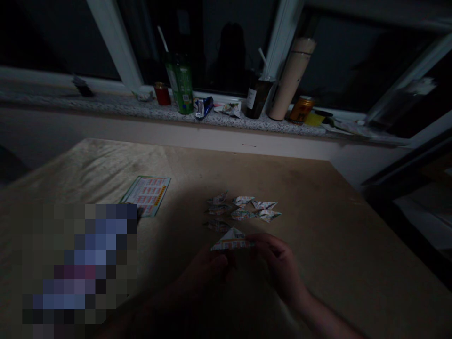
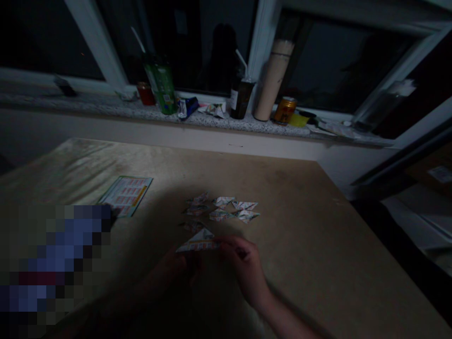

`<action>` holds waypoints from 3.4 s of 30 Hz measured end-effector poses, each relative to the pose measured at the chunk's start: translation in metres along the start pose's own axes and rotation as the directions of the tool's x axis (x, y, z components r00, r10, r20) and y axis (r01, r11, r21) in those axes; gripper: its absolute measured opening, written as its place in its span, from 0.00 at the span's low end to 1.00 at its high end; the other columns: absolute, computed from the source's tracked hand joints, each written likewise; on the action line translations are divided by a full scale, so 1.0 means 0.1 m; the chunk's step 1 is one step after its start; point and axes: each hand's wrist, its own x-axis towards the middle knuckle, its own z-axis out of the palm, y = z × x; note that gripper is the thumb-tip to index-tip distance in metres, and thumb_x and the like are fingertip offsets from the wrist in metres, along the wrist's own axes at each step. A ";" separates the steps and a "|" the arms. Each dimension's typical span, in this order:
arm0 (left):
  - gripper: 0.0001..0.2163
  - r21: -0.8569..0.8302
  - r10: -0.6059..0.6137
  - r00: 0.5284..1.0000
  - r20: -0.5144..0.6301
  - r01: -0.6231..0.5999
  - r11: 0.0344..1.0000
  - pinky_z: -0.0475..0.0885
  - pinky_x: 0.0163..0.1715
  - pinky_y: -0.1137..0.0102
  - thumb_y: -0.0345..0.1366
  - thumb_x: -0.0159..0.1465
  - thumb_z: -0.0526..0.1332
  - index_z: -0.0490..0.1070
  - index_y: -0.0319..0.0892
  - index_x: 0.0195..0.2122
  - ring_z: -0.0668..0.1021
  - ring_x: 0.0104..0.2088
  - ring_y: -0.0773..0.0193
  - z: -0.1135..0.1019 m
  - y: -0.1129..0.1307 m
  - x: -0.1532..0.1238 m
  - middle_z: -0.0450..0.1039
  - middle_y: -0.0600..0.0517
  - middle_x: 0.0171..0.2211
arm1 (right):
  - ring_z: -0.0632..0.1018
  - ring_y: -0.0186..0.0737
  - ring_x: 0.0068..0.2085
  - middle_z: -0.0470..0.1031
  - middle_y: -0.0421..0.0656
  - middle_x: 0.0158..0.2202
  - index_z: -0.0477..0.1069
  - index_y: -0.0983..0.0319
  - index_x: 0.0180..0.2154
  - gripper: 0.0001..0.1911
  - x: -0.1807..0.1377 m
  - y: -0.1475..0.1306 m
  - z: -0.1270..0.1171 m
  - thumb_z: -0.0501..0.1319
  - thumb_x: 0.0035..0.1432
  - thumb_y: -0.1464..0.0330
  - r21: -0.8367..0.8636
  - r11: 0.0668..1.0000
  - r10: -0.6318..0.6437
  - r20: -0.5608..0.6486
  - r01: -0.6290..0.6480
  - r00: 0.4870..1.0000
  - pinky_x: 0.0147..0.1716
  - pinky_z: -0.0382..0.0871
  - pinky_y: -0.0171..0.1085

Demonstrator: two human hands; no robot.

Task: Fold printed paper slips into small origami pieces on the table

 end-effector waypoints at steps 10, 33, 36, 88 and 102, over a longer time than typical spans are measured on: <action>0.26 0.129 -0.192 0.969 -0.157 0.212 0.969 0.61 0.27 0.71 0.64 0.48 0.55 0.63 0.42 0.17 0.65 0.24 0.65 0.06 0.10 -0.03 0.62 0.56 0.18 | 0.78 0.40 0.38 0.80 0.42 0.36 0.77 0.56 0.37 0.08 -0.06 -0.04 0.05 0.61 0.56 0.66 -0.173 0.961 -0.187 0.171 0.216 0.967 0.38 0.69 0.35; 0.20 0.187 -0.197 0.961 -0.196 0.234 0.954 0.65 0.36 0.70 0.57 0.54 0.56 0.69 0.42 0.24 0.70 0.30 0.62 0.07 0.07 -0.06 0.69 0.55 0.24 | 0.63 0.32 0.26 0.65 0.38 0.22 0.69 0.64 0.24 0.25 -0.06 0.05 0.17 0.55 0.56 0.49 -0.131 0.977 0.194 0.228 -0.167 0.954 0.25 0.56 0.31; 0.21 0.201 -0.241 0.951 -0.194 0.279 0.939 0.65 0.35 0.70 0.57 0.55 0.54 0.68 0.42 0.23 0.70 0.30 0.62 0.08 0.07 -0.07 0.68 0.55 0.23 | 0.62 0.32 0.25 0.63 0.37 0.21 0.68 0.64 0.23 0.24 -0.07 0.05 0.17 0.55 0.56 0.50 -0.111 0.985 0.154 0.258 -0.129 0.954 0.25 0.56 0.32; 0.22 0.240 -0.167 0.982 -0.091 0.184 0.953 0.63 0.29 0.73 0.57 0.58 0.52 0.66 0.42 0.22 0.67 0.25 0.66 0.08 0.04 -0.08 0.66 0.56 0.21 | 0.65 0.32 0.22 0.65 0.37 0.18 0.69 0.62 0.20 0.23 -0.02 -0.02 0.14 0.54 0.58 0.53 -0.070 0.994 0.103 0.430 -0.081 0.897 0.24 0.59 0.31; 0.21 -0.272 -0.229 0.962 -0.148 0.183 0.945 0.56 0.22 0.74 0.56 0.53 0.60 0.67 0.41 0.23 0.60 0.19 0.71 0.04 -0.03 0.03 0.59 0.59 0.17 | 0.52 0.28 0.21 0.53 0.33 0.18 0.62 0.63 0.22 0.22 -0.01 0.12 0.04 0.59 0.55 0.53 0.168 0.950 0.175 0.414 -0.264 0.893 0.20 0.43 0.32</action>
